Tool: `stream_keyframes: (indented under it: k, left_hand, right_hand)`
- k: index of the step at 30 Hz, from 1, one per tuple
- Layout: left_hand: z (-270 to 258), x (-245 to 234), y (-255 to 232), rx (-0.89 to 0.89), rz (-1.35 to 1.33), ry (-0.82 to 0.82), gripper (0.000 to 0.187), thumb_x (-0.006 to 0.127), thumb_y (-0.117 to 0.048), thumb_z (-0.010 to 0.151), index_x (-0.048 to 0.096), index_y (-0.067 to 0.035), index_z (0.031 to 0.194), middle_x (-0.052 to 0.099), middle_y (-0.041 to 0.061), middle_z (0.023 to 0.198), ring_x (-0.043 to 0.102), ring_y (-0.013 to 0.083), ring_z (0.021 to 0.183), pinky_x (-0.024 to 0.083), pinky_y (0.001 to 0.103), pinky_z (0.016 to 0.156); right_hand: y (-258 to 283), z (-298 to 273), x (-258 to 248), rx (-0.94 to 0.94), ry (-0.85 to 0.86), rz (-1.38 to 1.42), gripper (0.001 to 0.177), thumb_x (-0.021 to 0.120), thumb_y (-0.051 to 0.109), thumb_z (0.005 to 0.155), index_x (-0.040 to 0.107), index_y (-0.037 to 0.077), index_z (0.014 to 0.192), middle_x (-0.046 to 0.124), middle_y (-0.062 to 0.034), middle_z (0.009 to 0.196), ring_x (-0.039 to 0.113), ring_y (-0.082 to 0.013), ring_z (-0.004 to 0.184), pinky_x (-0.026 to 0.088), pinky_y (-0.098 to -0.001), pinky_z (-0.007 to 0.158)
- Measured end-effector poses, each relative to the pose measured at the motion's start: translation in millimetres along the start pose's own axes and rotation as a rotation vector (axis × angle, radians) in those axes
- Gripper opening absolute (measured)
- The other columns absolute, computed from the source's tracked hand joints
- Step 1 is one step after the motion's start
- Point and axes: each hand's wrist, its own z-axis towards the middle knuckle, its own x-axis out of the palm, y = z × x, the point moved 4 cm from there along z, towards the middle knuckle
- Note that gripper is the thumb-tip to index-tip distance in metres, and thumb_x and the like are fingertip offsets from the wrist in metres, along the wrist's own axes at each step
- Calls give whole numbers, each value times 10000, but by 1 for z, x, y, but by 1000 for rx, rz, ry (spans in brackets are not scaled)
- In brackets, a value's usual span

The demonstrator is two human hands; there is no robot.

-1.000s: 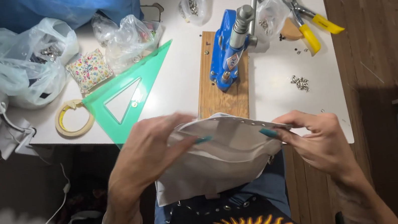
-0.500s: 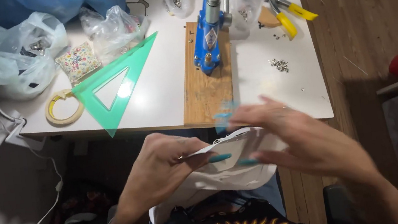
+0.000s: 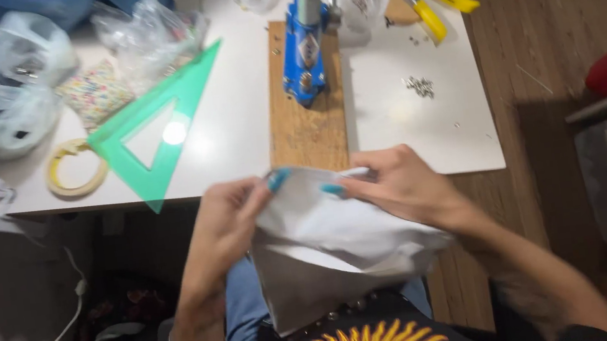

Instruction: Attaching metal eyelets and rings to a white fabric piece using a manual hand press and pliers

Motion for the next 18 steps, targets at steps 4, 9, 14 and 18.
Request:
stream_keyframes:
  k: [4,9,14,18]
  left_hand:
    - [30,-2,11,-139,-87,-59,184,605,-192,786,628,-26,711,530,52,519,419,132,548,372,255,517]
    - [40,-8,15,-146,-106,-74,269,685,-146,706,649,-27,944,652,144,725,543,163,680,472,329,677]
    - [42,-6,19,-59,-107,-186,127,632,-118,776,679,-62,880,631,56,615,497,83,610,442,219,594]
    - [45,-7,18,-80,-132,-214,127,628,-110,784,671,-48,887,637,61,638,498,82,626,440,222,608]
  right_hand:
    - [-56,18,23,54,-135,-4,290,623,346,773,538,105,634,460,-74,414,452,-186,419,374,-291,461]
    - [-82,20,6,109,-200,-34,239,593,356,795,563,153,671,492,-42,443,517,-159,455,406,-258,479]
    - [-125,13,-59,-63,-604,-667,51,601,197,832,575,156,814,538,-14,633,578,-192,625,478,-302,563]
    - [-144,16,-89,15,-631,-936,231,635,328,877,525,135,814,474,22,655,541,-148,658,462,-229,578]
